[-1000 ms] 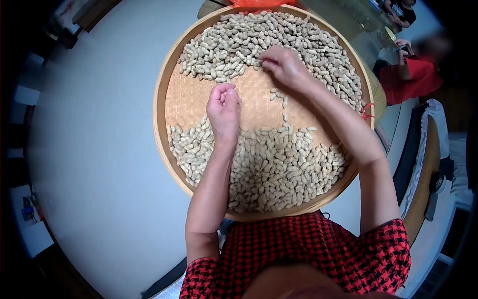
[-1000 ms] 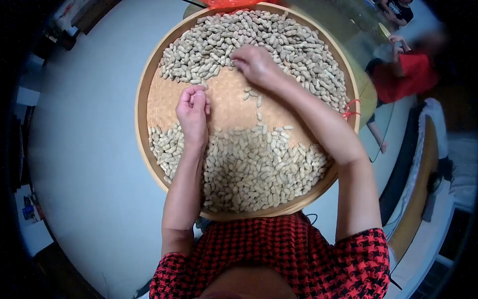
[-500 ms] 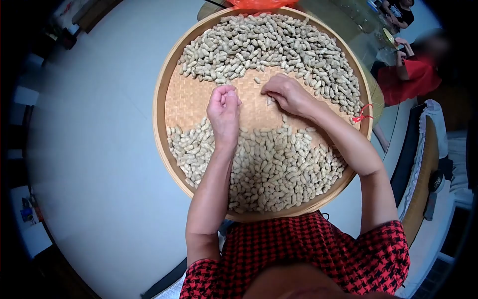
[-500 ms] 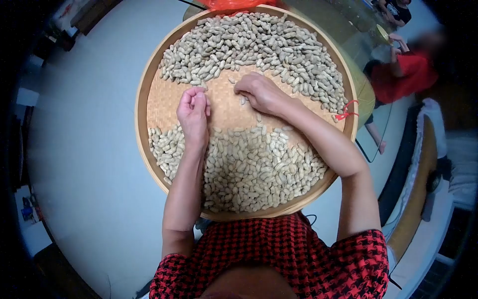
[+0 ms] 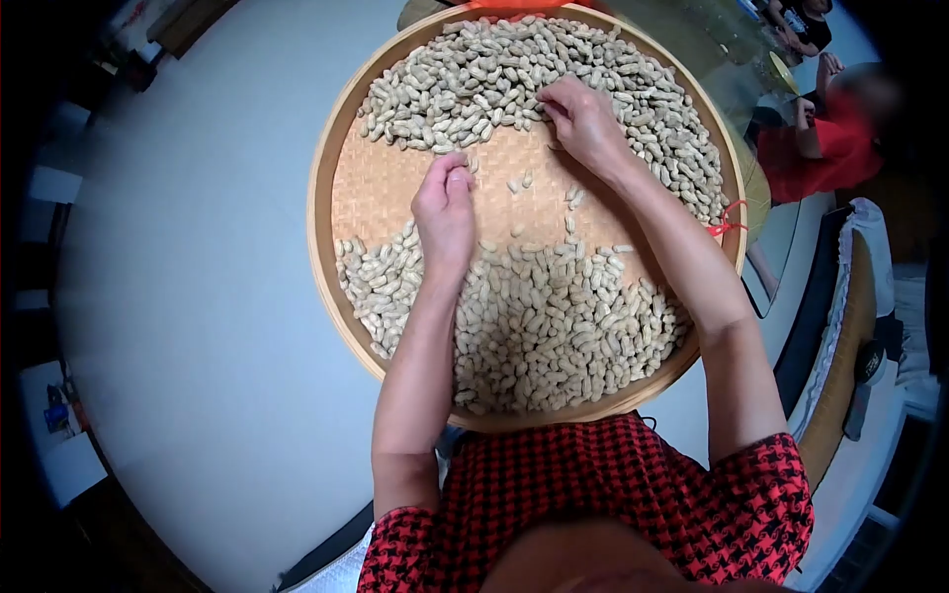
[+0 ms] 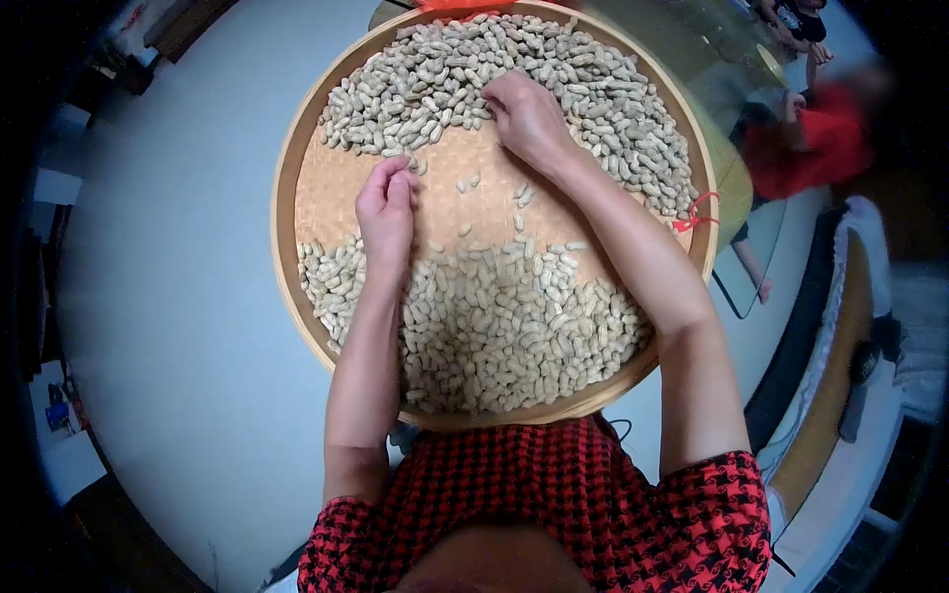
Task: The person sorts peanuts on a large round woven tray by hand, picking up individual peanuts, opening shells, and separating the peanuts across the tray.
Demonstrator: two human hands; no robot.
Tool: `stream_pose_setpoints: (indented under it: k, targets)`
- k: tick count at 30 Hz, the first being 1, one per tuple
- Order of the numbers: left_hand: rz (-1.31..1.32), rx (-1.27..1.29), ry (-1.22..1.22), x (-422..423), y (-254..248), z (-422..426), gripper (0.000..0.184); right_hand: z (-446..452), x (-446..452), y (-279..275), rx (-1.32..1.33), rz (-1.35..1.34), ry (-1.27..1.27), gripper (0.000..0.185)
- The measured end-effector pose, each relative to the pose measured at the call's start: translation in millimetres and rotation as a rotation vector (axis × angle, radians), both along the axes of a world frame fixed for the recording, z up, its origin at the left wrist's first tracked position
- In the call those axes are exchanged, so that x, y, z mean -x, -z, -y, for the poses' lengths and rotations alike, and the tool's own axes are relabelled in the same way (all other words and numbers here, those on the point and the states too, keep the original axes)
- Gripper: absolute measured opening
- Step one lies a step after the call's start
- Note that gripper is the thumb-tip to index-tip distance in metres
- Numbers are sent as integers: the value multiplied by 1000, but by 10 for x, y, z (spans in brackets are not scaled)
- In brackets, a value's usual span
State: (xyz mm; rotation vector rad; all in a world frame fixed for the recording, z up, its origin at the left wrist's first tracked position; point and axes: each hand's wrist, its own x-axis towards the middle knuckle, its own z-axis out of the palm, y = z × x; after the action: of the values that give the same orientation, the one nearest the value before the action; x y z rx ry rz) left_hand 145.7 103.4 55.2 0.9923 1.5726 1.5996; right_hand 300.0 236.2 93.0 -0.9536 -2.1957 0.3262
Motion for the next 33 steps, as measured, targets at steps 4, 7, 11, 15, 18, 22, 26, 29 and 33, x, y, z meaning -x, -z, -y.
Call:
stream_pose_setpoints:
  k: [4, 7, 11, 15, 18, 22, 26, 29, 33]
  targets:
    - [-399, -160, 8, 2, 164, -63, 20, 57, -18, 71, -78, 295, -143, 14]
    - [-534, -210, 16, 34, 142, -48, 22, 106, -168, -45, 227, 290, -172, 15]
    - [-134, 13, 59, 106, 51, -23, 24, 190, -408, -106, 348, 147, -143, 11]
    - [-139, 14, -16, 196, 58, -29, 23, 423, -507, -66, 255, 260, -207, 14]
    - [-182, 22, -94, 284, 129, -48, 20, 708, -512, 17, 204, 322, -306, 11]
    - [-531, -100, -122, 269, 131, -51, 14, 882, -464, -91, 366, 250, -432, 7]
    - [-680, -19, -40, 140, 101, -55, 15, 662, -434, -86, 376, 233, -415, 9]
    - [-742, 7, -31, 99, 65, -50, 16, 440, -364, -8, 120, 169, -139, 11]
    - [-795, 25, -26, 80, 18, -34, 15, 356, -222, 101, 45, 310, -149, 13]
